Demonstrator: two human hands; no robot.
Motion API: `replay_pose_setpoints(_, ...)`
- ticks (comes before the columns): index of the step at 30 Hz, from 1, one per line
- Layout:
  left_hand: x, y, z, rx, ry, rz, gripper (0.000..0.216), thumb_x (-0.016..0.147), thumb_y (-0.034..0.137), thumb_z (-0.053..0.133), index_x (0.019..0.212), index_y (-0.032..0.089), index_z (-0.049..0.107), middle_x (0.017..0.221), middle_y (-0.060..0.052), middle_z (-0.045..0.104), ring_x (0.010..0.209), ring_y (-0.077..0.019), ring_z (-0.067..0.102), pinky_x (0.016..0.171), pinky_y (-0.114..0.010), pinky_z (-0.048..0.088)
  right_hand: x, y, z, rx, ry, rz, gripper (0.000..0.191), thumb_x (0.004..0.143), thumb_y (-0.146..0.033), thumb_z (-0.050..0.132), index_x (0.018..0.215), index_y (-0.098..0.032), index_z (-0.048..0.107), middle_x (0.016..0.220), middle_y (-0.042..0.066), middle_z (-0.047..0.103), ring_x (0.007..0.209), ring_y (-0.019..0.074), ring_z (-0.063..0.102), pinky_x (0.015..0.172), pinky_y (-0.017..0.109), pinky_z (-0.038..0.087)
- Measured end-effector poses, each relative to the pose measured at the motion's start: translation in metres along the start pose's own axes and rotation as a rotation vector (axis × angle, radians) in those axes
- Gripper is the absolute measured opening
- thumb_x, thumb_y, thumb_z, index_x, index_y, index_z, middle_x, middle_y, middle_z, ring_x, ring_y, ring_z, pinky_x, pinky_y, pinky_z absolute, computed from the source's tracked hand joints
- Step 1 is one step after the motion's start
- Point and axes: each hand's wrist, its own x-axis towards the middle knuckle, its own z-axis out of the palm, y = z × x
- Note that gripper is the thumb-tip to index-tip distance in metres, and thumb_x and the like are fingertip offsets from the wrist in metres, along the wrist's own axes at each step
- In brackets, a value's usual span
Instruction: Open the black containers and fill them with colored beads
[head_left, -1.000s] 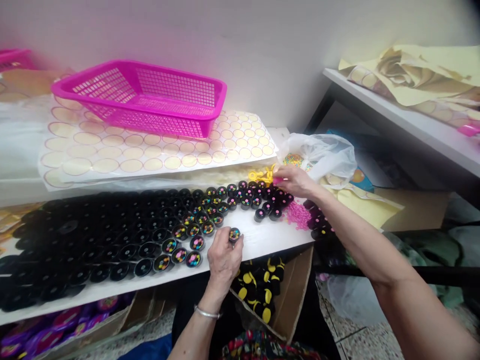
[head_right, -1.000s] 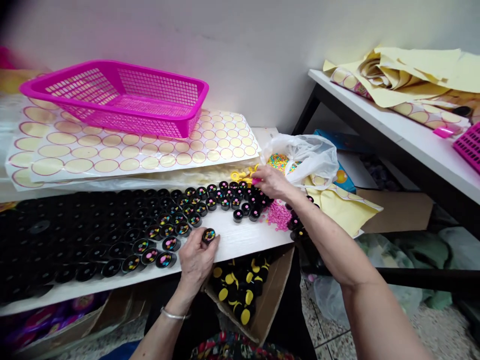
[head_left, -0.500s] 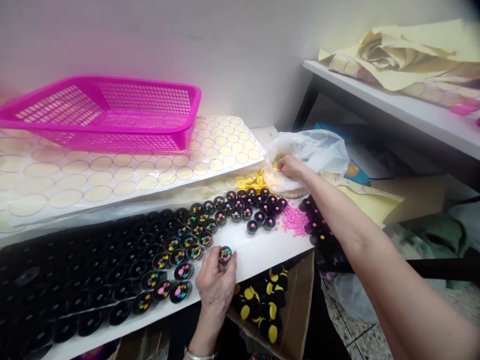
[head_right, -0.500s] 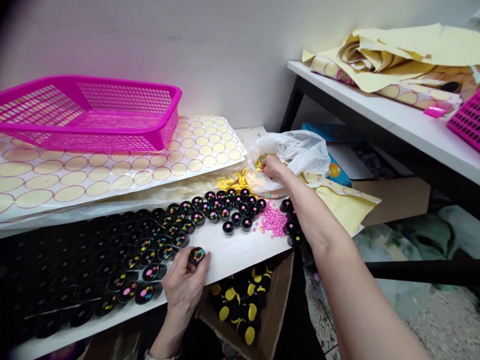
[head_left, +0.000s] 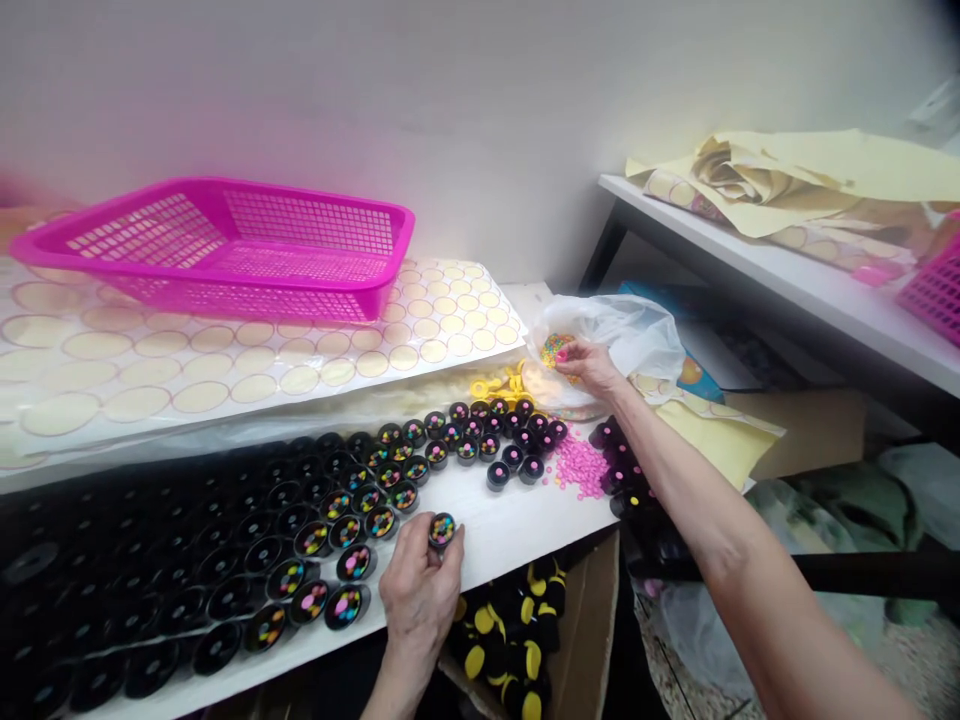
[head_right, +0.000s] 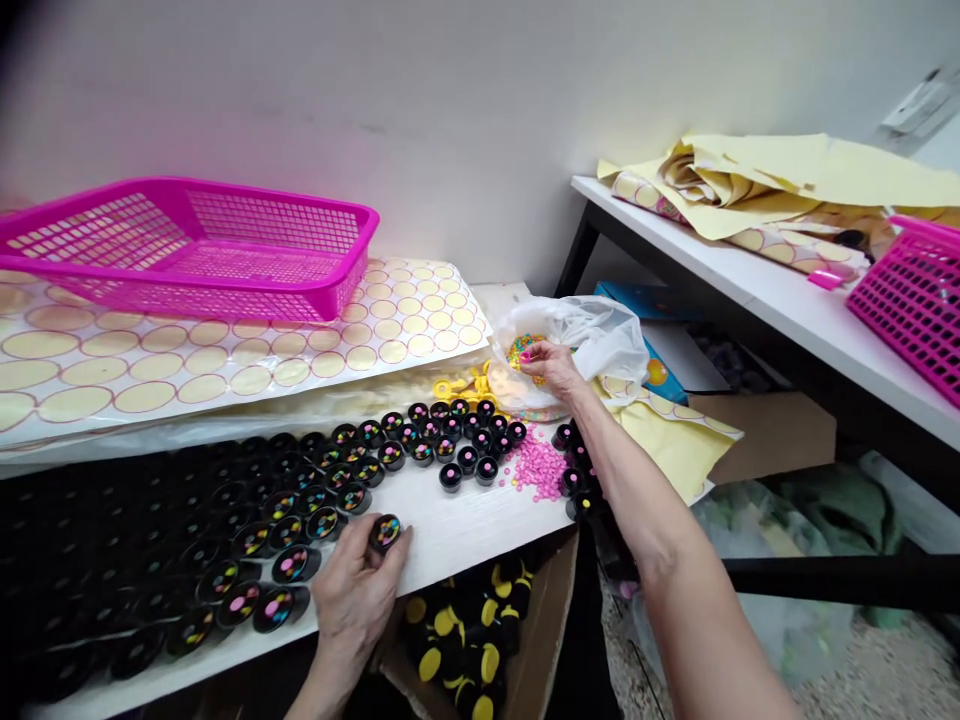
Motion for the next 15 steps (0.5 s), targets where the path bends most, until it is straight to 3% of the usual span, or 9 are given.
replay_pose_setpoints(8, -0.002, 0.003, -0.003, -0.022, -0.064, -0.048, 0.018, 0.077, 0.03, 0.058, 0.089, 0.017, 0.056, 0.076, 0.0, 0.059, 0.051, -0.008, 0.051, 0.053, -0.02, 0.043, -0.047, -0.054, 0.045, -0.294, -0.382, -0.057, 0.016, 0.058, -0.023, 0.067, 0.072, -0.015, 0.063, 0.065, -0.003, 0.055, 0.062, 0.01, 0.048, 0.062, 0.024, 0.037)
replay_pose_setpoints(12, -0.003, 0.002, -0.003, -0.045, -0.103, -0.067, 0.017, 0.076, 0.028, 0.058, 0.089, 0.018, 0.056, 0.076, 0.0, 0.058, 0.051, -0.0083, 0.049, 0.053, -0.021, 0.043, -0.061, -0.061, 0.068, -0.501, -0.557, -0.052, 0.012, 0.064, -0.022, 0.06, 0.073, -0.014, 0.062, 0.061, -0.004, 0.05, 0.059, 0.0095, 0.044, 0.058, 0.023, 0.034)
replay_pose_setpoints(15, -0.005, 0.001, -0.002, -0.052, -0.107, -0.066, 0.018, 0.076, 0.027, 0.058, 0.091, 0.017, 0.056, 0.077, 0.0, 0.058, 0.054, -0.0091, 0.051, 0.055, -0.021, 0.043, -0.063, -0.059, 0.077, -0.681, -0.636, -0.165, 0.01, 0.07, -0.02, 0.055, 0.075, -0.015, 0.062, 0.066, -0.002, 0.053, 0.066, 0.0115, 0.047, 0.062, 0.023, 0.035)
